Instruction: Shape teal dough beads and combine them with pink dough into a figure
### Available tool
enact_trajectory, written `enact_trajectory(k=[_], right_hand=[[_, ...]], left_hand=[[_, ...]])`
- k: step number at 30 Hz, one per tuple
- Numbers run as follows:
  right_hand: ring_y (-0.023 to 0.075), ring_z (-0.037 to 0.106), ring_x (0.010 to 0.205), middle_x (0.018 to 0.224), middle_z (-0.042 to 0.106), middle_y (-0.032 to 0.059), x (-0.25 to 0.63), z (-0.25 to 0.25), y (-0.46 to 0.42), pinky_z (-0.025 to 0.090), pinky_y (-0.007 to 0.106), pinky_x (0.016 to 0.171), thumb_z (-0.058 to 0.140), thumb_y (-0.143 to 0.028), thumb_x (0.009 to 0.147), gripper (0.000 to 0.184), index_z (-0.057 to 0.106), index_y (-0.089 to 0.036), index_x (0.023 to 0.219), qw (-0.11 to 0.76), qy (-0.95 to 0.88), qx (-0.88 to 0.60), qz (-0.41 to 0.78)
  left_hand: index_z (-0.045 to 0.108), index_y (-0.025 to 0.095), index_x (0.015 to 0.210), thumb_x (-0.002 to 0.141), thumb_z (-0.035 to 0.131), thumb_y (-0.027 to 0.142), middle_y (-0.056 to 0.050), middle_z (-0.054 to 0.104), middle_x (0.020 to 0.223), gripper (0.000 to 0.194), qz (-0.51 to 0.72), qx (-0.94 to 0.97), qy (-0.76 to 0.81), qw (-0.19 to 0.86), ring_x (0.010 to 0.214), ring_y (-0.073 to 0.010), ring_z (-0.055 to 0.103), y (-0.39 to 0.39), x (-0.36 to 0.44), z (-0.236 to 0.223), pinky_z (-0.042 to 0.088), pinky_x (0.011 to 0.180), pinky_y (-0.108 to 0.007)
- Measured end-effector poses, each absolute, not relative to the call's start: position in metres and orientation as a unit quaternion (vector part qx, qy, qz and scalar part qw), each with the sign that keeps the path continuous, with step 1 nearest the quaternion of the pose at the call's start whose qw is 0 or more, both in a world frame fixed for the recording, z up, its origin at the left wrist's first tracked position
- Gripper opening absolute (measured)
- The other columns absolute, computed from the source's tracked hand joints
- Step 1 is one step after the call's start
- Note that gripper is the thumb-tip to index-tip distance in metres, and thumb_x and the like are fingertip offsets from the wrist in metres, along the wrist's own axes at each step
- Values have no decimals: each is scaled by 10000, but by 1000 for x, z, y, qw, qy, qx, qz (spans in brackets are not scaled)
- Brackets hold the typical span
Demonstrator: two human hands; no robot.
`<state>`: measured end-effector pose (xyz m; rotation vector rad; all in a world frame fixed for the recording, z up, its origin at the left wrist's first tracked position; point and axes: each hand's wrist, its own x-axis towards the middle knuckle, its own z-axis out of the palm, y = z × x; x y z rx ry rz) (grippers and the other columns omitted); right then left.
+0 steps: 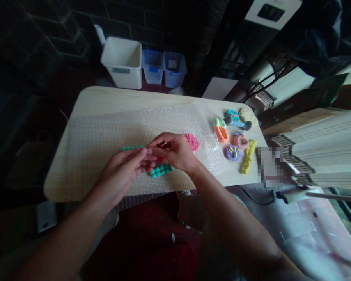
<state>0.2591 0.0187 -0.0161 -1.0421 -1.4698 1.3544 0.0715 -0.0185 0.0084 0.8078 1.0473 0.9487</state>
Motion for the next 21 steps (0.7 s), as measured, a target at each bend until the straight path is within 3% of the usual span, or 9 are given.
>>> enact_trajectory(k=[7, 9, 13, 16, 21], right_hand=[[163, 654, 783, 911, 745, 42, 254, -6, 16, 523, 317, 680, 930, -452, 804, 249, 844, -231, 880, 465, -611, -368, 525], [160, 662, 781, 946, 754, 47, 252, -5, 14, 526, 315, 671, 913, -407, 827, 246, 847, -224, 978, 454, -593, -381, 545], [156, 676, 738, 937, 781, 45, 253, -2, 11, 546, 311, 655, 922, -364, 814, 418, 803, -209, 1184, 432, -544, -384, 608], [159, 698, 771, 992, 801, 57, 257, 1, 12, 563, 305, 676, 894, -366, 844, 327, 811, -203, 1116, 467, -513, -411, 591], [136, 650, 708, 909, 796, 43, 261, 2, 15, 517, 281, 633, 864, -355, 867, 231, 833, -199, 1035, 501, -486, -445, 560]], left_hand=[[843, 172, 818, 789, 939, 379, -68, 791, 808, 230, 428, 325, 408, 738, 765, -166, 711, -5, 67, 7, 581, 753, -285], [855, 169, 870, 781, 941, 356, -81, 808, 858, 225, 429, 341, 410, 729, 811, -178, 724, -2, 68, 8, 578, 768, -291], [845, 154, 906, 814, 913, 351, -81, 809, 882, 228, 449, 353, 425, 702, 798, -168, 725, 2, 67, 8, 584, 808, -315], [834, 152, 921, 786, 927, 337, -66, 794, 829, 247, 470, 346, 440, 682, 754, -166, 716, 3, 60, 10, 590, 797, -343], [836, 152, 899, 675, 978, 286, -67, 801, 833, 297, 476, 345, 454, 670, 726, -158, 706, 1, 51, 14, 585, 770, -352]])
